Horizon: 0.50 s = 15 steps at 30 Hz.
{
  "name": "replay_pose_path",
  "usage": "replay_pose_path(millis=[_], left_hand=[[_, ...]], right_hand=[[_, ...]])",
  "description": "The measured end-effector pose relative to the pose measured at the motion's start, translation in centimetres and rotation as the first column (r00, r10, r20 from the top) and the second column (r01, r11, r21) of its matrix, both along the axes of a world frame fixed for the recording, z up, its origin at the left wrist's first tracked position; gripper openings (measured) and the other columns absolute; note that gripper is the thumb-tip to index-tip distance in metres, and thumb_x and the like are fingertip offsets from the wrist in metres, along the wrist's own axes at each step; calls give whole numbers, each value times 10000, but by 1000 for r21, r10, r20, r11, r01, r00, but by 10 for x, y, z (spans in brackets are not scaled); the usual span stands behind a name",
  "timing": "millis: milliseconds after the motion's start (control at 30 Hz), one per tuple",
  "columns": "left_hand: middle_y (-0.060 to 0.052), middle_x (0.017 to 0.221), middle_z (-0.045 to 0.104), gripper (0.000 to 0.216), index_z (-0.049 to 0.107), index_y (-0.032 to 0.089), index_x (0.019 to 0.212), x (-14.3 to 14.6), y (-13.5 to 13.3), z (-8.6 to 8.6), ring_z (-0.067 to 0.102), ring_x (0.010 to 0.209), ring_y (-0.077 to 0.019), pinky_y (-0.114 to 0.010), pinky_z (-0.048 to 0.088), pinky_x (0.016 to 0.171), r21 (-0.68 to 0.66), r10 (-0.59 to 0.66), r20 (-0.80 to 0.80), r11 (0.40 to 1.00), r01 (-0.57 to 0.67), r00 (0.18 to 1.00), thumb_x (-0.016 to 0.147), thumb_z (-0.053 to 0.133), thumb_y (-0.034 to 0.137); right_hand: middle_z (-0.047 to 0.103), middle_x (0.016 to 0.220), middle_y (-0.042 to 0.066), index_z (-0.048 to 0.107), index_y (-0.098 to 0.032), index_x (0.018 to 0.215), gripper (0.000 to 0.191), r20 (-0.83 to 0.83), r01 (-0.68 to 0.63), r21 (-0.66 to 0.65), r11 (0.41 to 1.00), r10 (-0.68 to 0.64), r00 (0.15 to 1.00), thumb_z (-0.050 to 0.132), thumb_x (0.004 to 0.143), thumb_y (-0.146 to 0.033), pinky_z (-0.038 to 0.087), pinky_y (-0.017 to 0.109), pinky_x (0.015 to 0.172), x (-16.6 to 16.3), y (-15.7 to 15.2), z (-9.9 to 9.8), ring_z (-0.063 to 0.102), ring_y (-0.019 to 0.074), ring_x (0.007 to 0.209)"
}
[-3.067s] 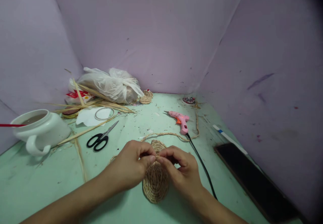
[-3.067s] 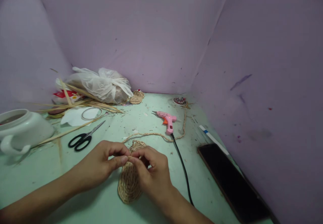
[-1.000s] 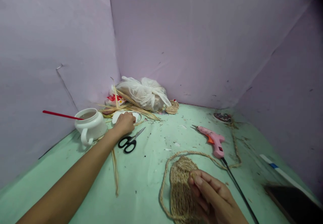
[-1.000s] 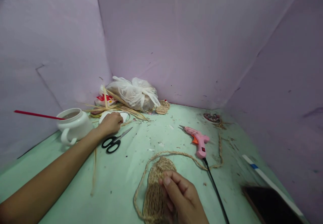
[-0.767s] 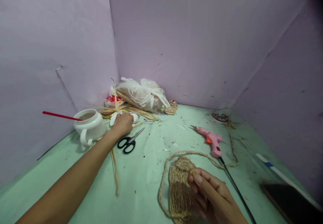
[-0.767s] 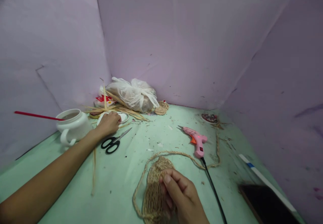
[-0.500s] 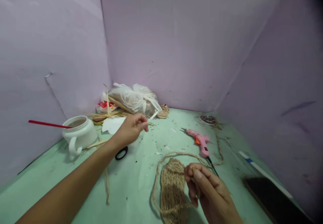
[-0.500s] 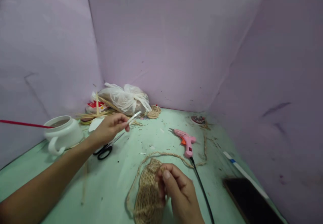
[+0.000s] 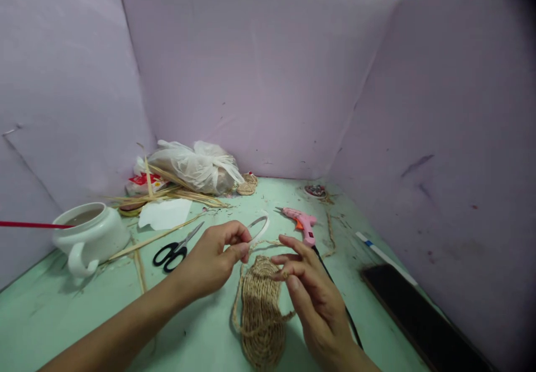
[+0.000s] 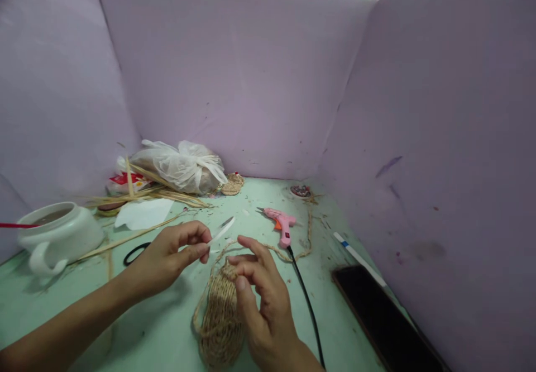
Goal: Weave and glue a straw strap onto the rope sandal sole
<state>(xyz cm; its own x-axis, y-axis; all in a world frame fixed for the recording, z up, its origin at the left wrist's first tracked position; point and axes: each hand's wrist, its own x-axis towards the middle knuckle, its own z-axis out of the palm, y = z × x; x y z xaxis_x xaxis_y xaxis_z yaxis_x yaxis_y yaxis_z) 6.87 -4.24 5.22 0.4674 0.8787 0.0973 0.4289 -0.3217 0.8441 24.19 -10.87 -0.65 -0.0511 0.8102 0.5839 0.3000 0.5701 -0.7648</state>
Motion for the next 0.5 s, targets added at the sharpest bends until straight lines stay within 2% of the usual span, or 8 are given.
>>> replay_pose_path(millis=[67, 133, 200, 300, 400, 500], left_hand=[[16, 636, 566, 85, 511, 173, 720, 0, -3, -1, 502, 630, -125, -235, 374, 621, 33, -28, -35, 999, 29, 999, 783, 455, 186], [5, 682, 568, 94, 511, 178, 729, -1, -5, -5, 506, 676, -135, -252, 388, 671, 141, -77, -91, 986, 89, 993, 793, 444, 174], [1, 728, 571, 103, 508, 182, 757, -4, -4, -10, 506, 709, -136, -297, 379, 812, 302, -150, -159, 934, 193, 976, 798, 425, 137], [4, 778, 575, 157, 503, 184, 831, -7, 0, -19, 523, 756, -124, -373, 243, 1006, 446, -243, -247, 831, 332, 938, 794, 398, 74], [4, 840, 588, 172, 507, 191, 887, -8, 5, -23, 543, 841, -125, -392, 174, 1050, 444, -291, -288, 803, 397, 912, 787, 436, 70], [3, 854, 601, 136, 532, 195, 886, -6, 7, -23, 553, 860, -135, -407, 151, 1054, 445, -314, -315, 785, 432, 896, 772, 524, 121]], right_hand=[[500, 1244, 92, 602, -213, 864, 194, -25, -17, -31, 999, 17, 1000, 411, 884, -188, 341, 394, 977, -1, 0, 0, 488, 223, 1135], [505, 1254, 95, 618, -209, 845, 201, -93, -23, -95, 995, 14, 996, 422, 888, -220, 320, 401, 996, -1, 2, -1, 450, 233, 1182], [552, 1207, 93, 634, -210, 823, 222, -218, -63, -176, 982, 23, 976, 428, 893, -255, 319, 410, 996, 0, 5, -2, 403, 241, 1226], [593, 1135, 92, 621, -203, 795, 211, -380, -208, -211, 955, 116, 918, 447, 889, -277, 409, 388, 902, 0, 9, -1, 520, 233, 1092], [631, 993, 87, 616, -190, 785, 173, -315, -246, -151, 958, 189, 930, 476, 869, -247, 443, 346, 824, -1, 9, 4, 578, 210, 947], [627, 948, 78, 628, -191, 816, 171, -199, -237, -97, 967, 215, 956, 464, 866, -194, 441, 327, 817, -2, 7, 9, 572, 198, 929]])
